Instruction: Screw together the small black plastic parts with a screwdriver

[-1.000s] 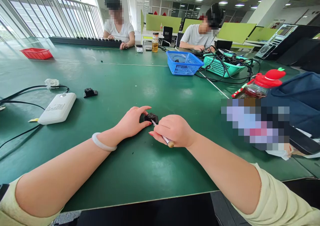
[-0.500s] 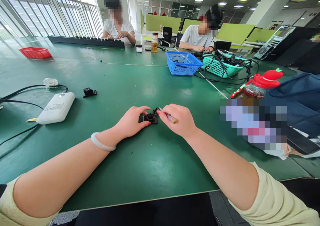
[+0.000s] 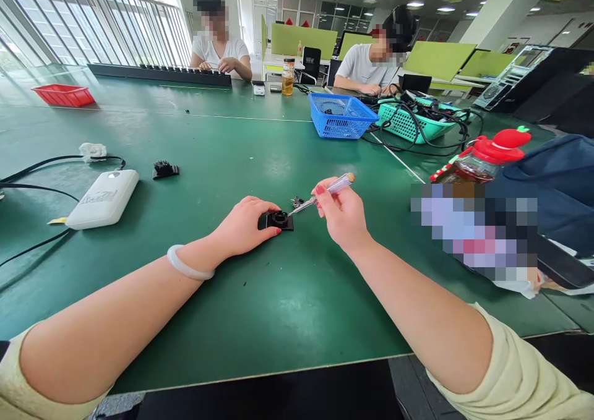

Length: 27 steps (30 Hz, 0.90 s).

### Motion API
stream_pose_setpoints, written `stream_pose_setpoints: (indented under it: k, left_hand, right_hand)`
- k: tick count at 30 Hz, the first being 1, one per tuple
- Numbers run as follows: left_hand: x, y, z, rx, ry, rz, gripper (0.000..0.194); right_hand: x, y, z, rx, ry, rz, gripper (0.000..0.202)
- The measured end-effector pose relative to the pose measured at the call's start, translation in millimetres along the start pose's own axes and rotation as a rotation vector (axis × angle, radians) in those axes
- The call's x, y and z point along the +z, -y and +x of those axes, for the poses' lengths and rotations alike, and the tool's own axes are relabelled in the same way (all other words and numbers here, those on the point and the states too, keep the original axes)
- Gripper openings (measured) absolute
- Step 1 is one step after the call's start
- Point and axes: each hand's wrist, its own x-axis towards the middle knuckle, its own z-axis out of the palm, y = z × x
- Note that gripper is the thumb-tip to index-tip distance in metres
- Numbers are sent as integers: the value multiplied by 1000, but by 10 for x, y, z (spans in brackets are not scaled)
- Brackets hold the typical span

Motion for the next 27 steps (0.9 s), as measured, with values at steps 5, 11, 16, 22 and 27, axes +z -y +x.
stream_pose_setpoints:
  k: [5,11,16,22,27]
  left_hand:
    - [0,0,0,26,-13,-2,40]
    - [-3,10,0,40,-15,-3,40]
    - [2,15,3,31,-17,-2,39]
    - [5,21,2,39,-9,-14,41]
    - [0,7,-1,30,-14,-15,41]
  right_hand:
    - [49,19,-46,-110,149,-178,26]
    - [27,68,-62,-175,176,-258,20]
    - [19,67,-66,-165,191,-255,16]
    - [63,48,-56,-141,203,-257,11]
    - [53,64,-68,-168,108,-139,13]
